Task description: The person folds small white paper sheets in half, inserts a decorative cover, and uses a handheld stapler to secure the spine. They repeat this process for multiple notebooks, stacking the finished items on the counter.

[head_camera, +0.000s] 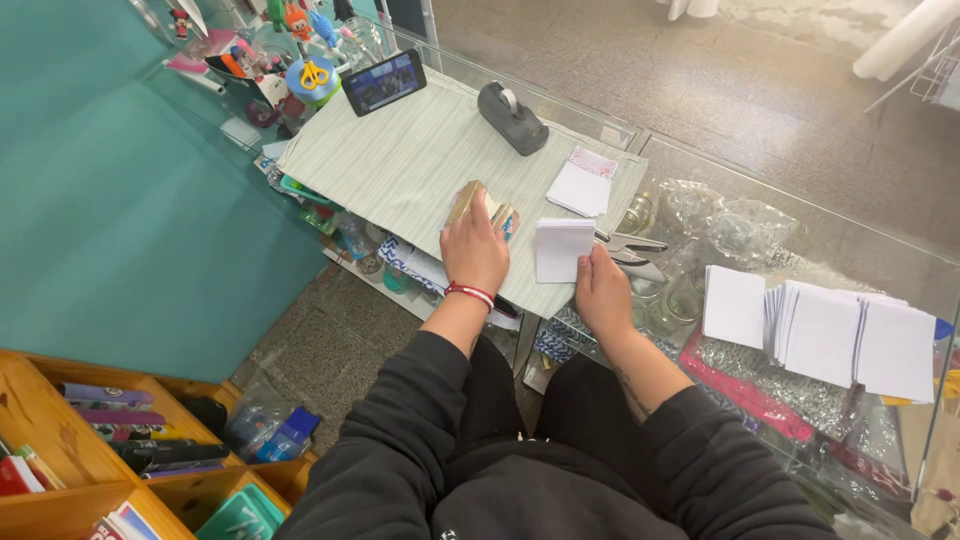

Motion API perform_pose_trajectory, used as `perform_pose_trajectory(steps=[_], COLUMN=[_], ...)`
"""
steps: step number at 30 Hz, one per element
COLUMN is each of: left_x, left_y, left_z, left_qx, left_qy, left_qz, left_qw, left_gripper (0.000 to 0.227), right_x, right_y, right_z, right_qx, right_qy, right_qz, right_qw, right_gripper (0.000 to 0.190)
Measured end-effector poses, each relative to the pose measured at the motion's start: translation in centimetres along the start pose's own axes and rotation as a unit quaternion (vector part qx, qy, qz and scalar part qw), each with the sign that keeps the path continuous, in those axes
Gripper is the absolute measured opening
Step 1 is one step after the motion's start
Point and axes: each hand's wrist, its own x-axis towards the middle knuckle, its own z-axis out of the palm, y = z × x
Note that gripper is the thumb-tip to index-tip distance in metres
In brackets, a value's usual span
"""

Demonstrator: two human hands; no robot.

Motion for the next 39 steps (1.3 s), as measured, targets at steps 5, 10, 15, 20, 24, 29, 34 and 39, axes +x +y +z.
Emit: perform_pose_trajectory(steps=[5, 10, 15, 20, 24, 29, 34, 39], left_x=[0.2, 0.7, 1.4, 2.1, 2.2, 1.9, 2.0, 2.1], left_y=[-0.5, -1.1, -0.4, 1.2, 2.1, 3.0, 2.9, 3.0], left_z=[0.0, 0.7, 0.0, 0.3, 1.2, 0.4, 0.1, -0.7], left_qx=[0.031, 0.033, -0.102, -0.172, -0.136, -0.118, -0.124, -0.127], left_qy=[0.022, 0.059, 0.099, 0.079, 0.067, 0.063, 0.043, 0.001], left_qz=[0.02, 0.045, 0.096, 0.162, 0.238, 0.273, 0.266, 0.253], left_qw=[0.999, 0.997, 0.985, 0.968, 0.959, 0.953, 0.955, 0.959], left_gripper=[0.066, 0.063, 0.056, 0.036, 0.028, 0.024, 0.025, 0.025], right_x=[0.0, -0.1, -0.1, 0.1, 0.0, 0.1, 0.0, 0.0], right_y=[-0.8, -0.6, -0.7, -0.7, -0.7, -0.5, -0.5, -0.2], right_z=[-0.4, -0.4, -0.5, -0.4, -0.4, -0.5, -0.6, -0.5], right_qx=[-0.002, -0.001, 0.004, -0.011, -0.009, -0.002, 0.008, 0.019], right_qy=[-0.002, -0.006, -0.012, -0.01, -0.015, -0.021, -0.022, -0.021], right_qz=[-0.001, -0.003, 0.007, -0.003, -0.004, 0.0, -0.003, -0.005], right_qw=[1.0, 1.0, 1.0, 1.0, 1.0, 1.0, 1.0, 1.0], right_gripper=[0.023, 0.023, 0.023, 0.022, 0.022, 0.021, 0.021, 0.021])
